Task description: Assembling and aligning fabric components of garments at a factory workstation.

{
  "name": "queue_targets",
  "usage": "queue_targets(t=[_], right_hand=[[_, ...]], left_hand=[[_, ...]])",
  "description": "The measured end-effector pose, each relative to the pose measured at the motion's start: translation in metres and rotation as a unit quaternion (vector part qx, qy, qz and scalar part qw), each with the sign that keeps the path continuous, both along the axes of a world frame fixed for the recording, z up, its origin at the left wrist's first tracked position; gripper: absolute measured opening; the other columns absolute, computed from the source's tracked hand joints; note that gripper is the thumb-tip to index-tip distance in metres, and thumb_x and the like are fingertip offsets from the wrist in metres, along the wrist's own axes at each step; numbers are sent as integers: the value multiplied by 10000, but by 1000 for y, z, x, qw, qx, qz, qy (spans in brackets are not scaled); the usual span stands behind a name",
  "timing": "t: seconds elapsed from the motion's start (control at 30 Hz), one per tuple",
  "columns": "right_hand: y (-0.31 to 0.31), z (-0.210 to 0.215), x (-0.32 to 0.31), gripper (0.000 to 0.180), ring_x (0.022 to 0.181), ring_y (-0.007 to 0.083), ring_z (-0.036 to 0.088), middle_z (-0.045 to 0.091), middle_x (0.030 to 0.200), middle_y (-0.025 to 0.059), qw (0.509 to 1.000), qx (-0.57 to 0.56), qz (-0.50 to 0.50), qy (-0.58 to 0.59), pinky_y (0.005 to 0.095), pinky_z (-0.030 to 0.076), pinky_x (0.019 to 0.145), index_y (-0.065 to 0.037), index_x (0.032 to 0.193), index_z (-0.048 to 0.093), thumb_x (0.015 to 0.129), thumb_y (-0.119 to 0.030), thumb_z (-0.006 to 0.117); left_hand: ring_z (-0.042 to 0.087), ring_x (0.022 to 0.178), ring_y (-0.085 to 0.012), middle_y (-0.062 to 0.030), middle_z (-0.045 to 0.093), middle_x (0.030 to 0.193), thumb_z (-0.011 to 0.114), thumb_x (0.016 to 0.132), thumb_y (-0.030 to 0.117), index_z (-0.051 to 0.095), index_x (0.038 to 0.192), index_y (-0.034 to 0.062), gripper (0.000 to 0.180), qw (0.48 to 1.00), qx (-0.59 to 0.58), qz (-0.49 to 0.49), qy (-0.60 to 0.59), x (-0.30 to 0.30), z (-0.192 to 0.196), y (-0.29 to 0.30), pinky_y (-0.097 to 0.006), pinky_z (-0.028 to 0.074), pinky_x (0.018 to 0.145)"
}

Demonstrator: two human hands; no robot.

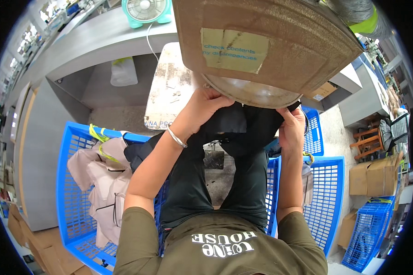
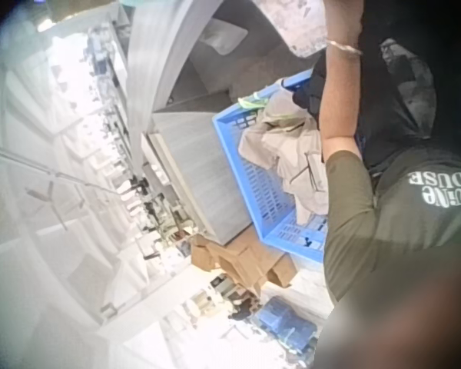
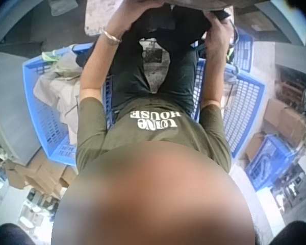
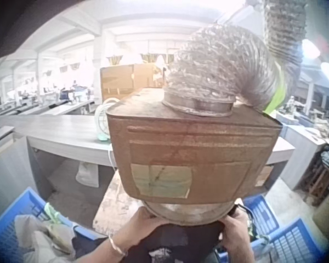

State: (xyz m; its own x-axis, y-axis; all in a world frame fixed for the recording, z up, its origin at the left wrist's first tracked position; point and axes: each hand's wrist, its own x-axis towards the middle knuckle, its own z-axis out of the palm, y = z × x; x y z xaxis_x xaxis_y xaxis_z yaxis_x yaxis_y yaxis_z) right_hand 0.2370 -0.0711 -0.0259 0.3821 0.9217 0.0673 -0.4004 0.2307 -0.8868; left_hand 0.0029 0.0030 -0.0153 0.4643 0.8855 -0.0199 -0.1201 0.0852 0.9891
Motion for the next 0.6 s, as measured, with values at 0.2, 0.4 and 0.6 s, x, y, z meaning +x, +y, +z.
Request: queue_targets(t=[0.2, 0.4, 0.6], right_hand=[[4, 6, 0, 175, 933, 189, 679, 705, 1029, 109, 999, 49, 5, 12, 312, 540, 863, 15, 1040, 654, 866, 22, 664], [15, 2, 8, 253, 934, 184, 660, 692, 1052, 95, 990, 92, -106, 14, 312, 526, 858, 15, 1099, 645, 850, 59, 648], [-46, 37, -5, 377, 942, 195, 662, 688, 1013, 94, 999, 26, 24, -37, 294, 515, 867, 39, 1160, 624, 785, 52, 657]], left_hand=[[613, 948, -104, -54, 701, 1009, 667, 843, 28, 665, 1114, -40, 280, 997, 1, 6, -76, -1, 17, 1, -250, 462, 893], [596, 939, -86, -34, 693, 989, 642, 894, 56, 666, 1112, -41, 240, 987, 31, 136, -82, -7, 13, 21, -243, 466, 876], [550, 745, -52, 8, 644, 813, 670, 900, 98, 674, 994, -50, 175, 984, 111, 124, 59, -24, -1, -27, -220, 461, 680]])
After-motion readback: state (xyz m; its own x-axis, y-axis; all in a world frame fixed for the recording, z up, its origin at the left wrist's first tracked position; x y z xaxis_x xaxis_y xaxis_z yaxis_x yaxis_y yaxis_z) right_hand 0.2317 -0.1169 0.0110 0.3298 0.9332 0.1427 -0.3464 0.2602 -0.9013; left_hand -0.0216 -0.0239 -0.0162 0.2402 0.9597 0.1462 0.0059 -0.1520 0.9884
